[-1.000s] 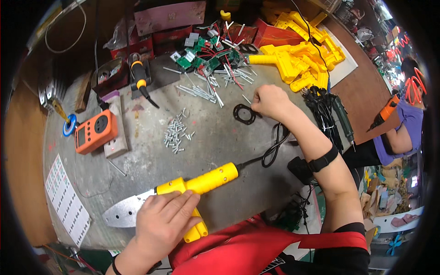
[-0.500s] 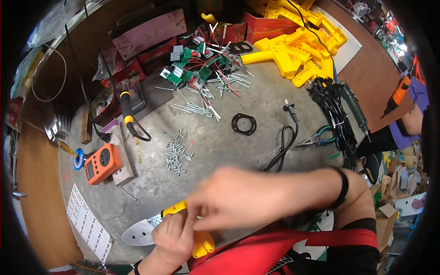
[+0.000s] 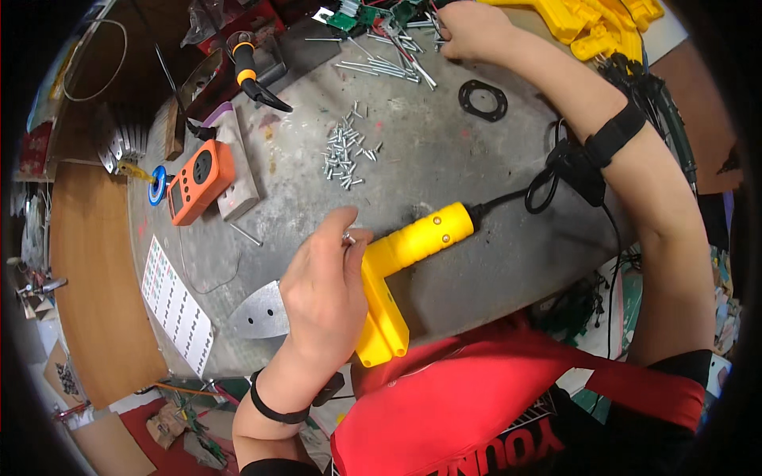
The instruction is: Assemble an electrical tool by soldering wires and installing a circuit board and casing.
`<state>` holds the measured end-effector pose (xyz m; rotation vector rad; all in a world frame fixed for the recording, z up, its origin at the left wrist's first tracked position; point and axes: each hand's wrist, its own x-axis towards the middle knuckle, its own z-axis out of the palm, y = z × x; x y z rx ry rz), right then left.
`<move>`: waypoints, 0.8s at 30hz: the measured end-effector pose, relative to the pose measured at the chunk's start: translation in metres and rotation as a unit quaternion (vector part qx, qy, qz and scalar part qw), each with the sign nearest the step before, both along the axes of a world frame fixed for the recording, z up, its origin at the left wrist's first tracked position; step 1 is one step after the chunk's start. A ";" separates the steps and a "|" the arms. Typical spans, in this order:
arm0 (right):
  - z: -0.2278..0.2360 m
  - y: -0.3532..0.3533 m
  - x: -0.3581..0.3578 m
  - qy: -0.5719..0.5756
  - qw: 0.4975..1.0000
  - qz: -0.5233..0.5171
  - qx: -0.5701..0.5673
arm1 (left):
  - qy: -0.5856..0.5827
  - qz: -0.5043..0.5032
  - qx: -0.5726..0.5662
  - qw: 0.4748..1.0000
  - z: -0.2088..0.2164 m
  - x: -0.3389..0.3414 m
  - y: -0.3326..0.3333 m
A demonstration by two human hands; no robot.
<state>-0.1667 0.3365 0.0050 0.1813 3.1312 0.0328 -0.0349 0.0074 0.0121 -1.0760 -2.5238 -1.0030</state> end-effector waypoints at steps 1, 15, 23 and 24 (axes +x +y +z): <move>0.007 -0.004 0.005 -0.016 1.000 -0.010 -0.020 | -0.001 -0.001 -0.014 1.000 0.000 -0.001 0.000; 0.014 0.016 0.102 0.026 0.968 0.028 -0.249 | 0.107 -0.098 -0.165 0.976 0.014 -0.002 0.009; 0.031 -0.109 0.233 0.167 0.801 0.052 -0.573 | 0.046 -0.113 -0.207 0.971 0.015 -0.001 0.007; 0.023 -0.120 0.237 0.212 0.802 0.072 -0.553 | 0.055 -0.101 -0.183 0.976 0.012 0.000 0.008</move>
